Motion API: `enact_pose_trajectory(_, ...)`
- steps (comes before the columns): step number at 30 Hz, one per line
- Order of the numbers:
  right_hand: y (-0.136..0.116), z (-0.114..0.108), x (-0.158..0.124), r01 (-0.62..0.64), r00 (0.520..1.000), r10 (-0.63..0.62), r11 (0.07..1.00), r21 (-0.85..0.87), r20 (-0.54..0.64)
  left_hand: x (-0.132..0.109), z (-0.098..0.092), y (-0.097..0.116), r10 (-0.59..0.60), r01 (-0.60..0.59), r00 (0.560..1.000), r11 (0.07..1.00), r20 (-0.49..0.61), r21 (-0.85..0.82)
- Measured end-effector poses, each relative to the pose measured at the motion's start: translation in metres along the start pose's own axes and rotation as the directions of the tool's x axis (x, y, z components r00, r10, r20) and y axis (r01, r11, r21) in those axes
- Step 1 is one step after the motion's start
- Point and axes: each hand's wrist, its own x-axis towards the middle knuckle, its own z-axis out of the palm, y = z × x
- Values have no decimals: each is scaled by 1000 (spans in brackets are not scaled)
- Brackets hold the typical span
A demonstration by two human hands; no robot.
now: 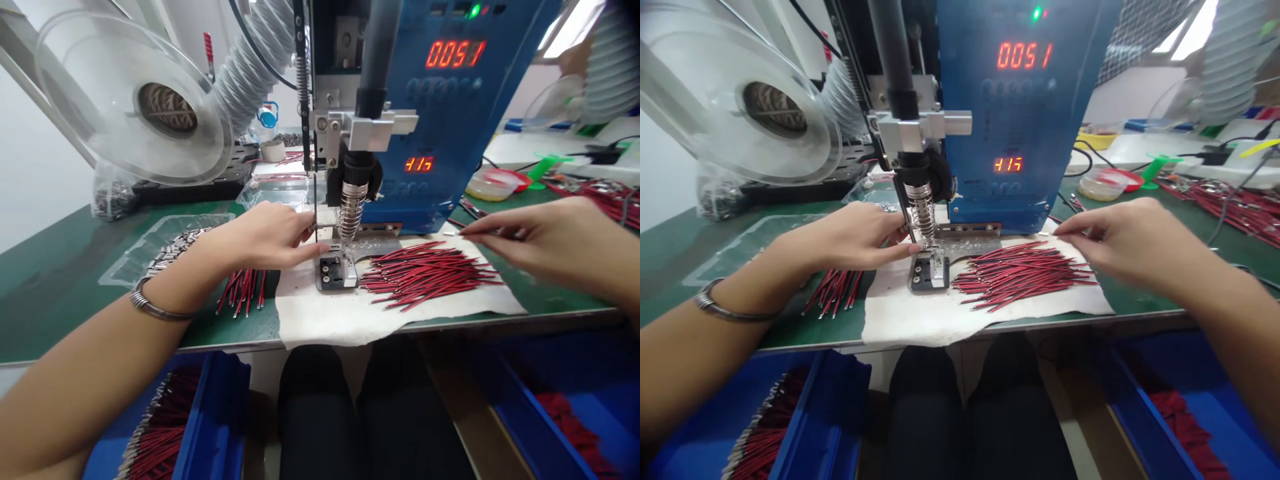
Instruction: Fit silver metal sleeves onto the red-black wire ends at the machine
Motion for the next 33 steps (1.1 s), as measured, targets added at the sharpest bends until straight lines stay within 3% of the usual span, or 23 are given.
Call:
enact_pose_trajectory(5,33,-4,26,-283,959,257,893,-351,-121,0,0,0,-6,6,1000,1000,11,-3)
enact_pose_trajectory(7,33,-5,29,-277,961,255,892,-358,-109,0,0,0,-4,4,1000,1000,4,-19)
enact_pose_trajectory(11,6,1,15,-155,988,144,946,-286,-61,-1,-2,0,5,-6,1000,999,-6,-33)
enact_pose_trajectory(13,-15,7,7,49,999,-49,993,-111,4,-2,-3,-1,4,-4,1000,999,-2,-36)
enact_pose_trajectory(17,-43,19,3,373,920,-388,911,176,58,-7,-13,-8,-19,23,999,995,50,-97)
enact_pose_trajectory(20,-44,29,7,442,891,-454,869,221,4,-15,-27,-22,-114,127,988,984,105,-128)
enact_pose_trajectory(24,-36,39,9,458,885,-463,847,270,-47,-35,-46,-50,-379,387,921,915,90,-116)
enact_pose_trajectory(28,-32,41,9,465,878,-479,844,266,-15,-59,-49,-75,-593,607,784,794,183,-24)
enact_pose_trajectory(29,-33,41,10,464,877,-480,848,256,2,-65,-47,-78,-614,628,763,778,201,-6)
enact_pose_trajectory(33,-35,39,15,483,865,-500,851,209,38,-83,-34,-72,-597,601,759,796,261,74)
